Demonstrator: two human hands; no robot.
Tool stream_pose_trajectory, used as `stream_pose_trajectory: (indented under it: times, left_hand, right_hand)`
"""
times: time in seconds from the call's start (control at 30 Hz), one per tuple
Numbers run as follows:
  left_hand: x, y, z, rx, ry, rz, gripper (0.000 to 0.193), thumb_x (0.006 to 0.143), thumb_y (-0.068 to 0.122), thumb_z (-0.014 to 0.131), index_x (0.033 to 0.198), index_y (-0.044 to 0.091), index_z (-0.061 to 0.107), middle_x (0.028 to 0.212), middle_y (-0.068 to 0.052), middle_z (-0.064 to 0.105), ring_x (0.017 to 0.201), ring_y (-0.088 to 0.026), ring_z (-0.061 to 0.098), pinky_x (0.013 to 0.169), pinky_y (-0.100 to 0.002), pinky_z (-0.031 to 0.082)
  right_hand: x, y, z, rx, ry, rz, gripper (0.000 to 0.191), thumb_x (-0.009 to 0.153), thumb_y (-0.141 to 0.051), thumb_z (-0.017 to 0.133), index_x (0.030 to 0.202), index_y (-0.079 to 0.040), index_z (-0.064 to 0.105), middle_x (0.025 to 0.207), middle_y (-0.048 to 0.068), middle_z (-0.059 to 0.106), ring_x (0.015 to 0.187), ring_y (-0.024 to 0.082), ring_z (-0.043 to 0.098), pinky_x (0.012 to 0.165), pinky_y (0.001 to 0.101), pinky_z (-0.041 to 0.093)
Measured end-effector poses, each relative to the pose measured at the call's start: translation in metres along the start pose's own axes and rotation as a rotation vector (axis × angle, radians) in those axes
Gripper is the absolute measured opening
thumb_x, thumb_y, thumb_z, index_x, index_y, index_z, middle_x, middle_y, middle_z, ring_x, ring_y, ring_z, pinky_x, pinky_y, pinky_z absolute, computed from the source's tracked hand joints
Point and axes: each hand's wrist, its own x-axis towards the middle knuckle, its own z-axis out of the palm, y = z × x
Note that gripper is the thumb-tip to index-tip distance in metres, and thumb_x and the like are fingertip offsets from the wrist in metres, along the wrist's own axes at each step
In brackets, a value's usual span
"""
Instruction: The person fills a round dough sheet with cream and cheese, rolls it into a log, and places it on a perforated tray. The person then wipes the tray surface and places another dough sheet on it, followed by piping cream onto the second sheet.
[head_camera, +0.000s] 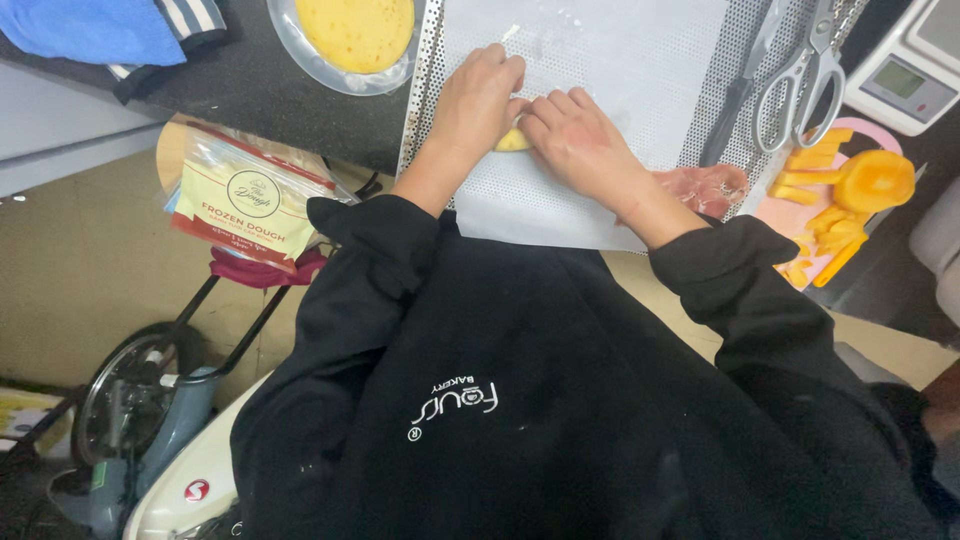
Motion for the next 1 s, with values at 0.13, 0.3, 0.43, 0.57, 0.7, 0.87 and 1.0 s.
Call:
stream_pose_trajectory:
  times: [0.13,0.3,0.43,0.57,0.7,0.87,1.0]
  left_hand:
    - [0.007,0.003,-0.012,-0.011,-0.013,-0.013,0.026,0.074,0.014,0.084,0.088,0.008,0.062,0.093,-0.01,0.058,0.094,-0.033,0.06,0.075,-0.045,0.051]
    - [0.008,0.003,-0.015,-0.048,-0.022,-0.028,0.027,0.075,0.016,0.086,0.086,0.008,0.063,0.092,-0.01,0.059,0.093,-0.033,0.06,0.076,-0.046,0.051]
    - [0.011,0.005,-0.014,-0.044,-0.018,-0.005,0.028,0.075,0.017,0.086,0.086,0.008,0.062,0.092,-0.01,0.059,0.093,-0.033,0.06,0.076,-0.045,0.05]
    - [0.008,0.005,-0.013,-0.048,-0.025,-0.029,0.029,0.076,0.017,0.086,0.086,0.007,0.062,0.092,-0.01,0.059,0.093,-0.033,0.06,0.076,-0.046,0.05]
    - [0.007,0.003,-0.012,-0.053,-0.008,-0.01,0.029,0.075,0.017,0.086,0.085,0.007,0.062,0.091,-0.011,0.058,0.093,-0.034,0.06,0.075,-0.046,0.049]
    - [0.007,0.004,-0.014,-0.054,-0.017,-0.022,0.026,0.074,0.016,0.086,0.083,0.008,0.063,0.09,-0.01,0.059,0.093,-0.033,0.06,0.075,-0.046,0.05]
    - [0.006,0.005,-0.017,-0.059,-0.045,-0.021,0.02,0.078,0.019,0.083,0.078,0.01,0.066,0.089,-0.008,0.059,0.091,-0.031,0.06,0.074,-0.046,0.05]
  right_hand:
    - [0.007,0.002,-0.014,0.062,-0.018,0.028,0.027,0.081,-0.01,0.076,0.106,-0.005,0.067,0.1,0.006,0.061,0.098,0.024,0.058,0.09,0.0362,0.046]
    - [-0.008,0.018,-0.022,0.227,0.025,0.171,0.045,0.074,-0.014,0.083,0.115,-0.004,0.067,0.112,0.01,0.062,0.105,0.03,0.057,0.095,0.0388,0.047]
    - [-0.021,0.026,-0.017,0.236,-0.003,0.188,0.037,0.077,-0.013,0.084,0.11,-0.006,0.069,0.107,0.008,0.063,0.103,0.028,0.059,0.093,0.0386,0.047]
    - [-0.023,0.024,-0.012,0.2,-0.006,0.154,0.033,0.077,-0.012,0.083,0.107,-0.007,0.072,0.104,0.005,0.064,0.101,0.026,0.059,0.093,0.038,0.046]
    - [-0.023,0.022,-0.014,0.164,0.0,0.149,0.036,0.077,-0.014,0.085,0.109,-0.007,0.071,0.106,0.004,0.064,0.102,0.026,0.059,0.092,0.0385,0.045]
    - [-0.023,0.023,-0.016,0.254,0.025,0.171,0.046,0.075,-0.016,0.087,0.116,-0.006,0.067,0.114,0.007,0.063,0.106,0.028,0.059,0.096,0.0402,0.046]
    - [-0.029,0.026,-0.012,0.305,0.038,0.201,0.05,0.075,-0.016,0.088,0.119,-0.004,0.067,0.117,0.01,0.063,0.108,0.031,0.059,0.095,0.0411,0.05]
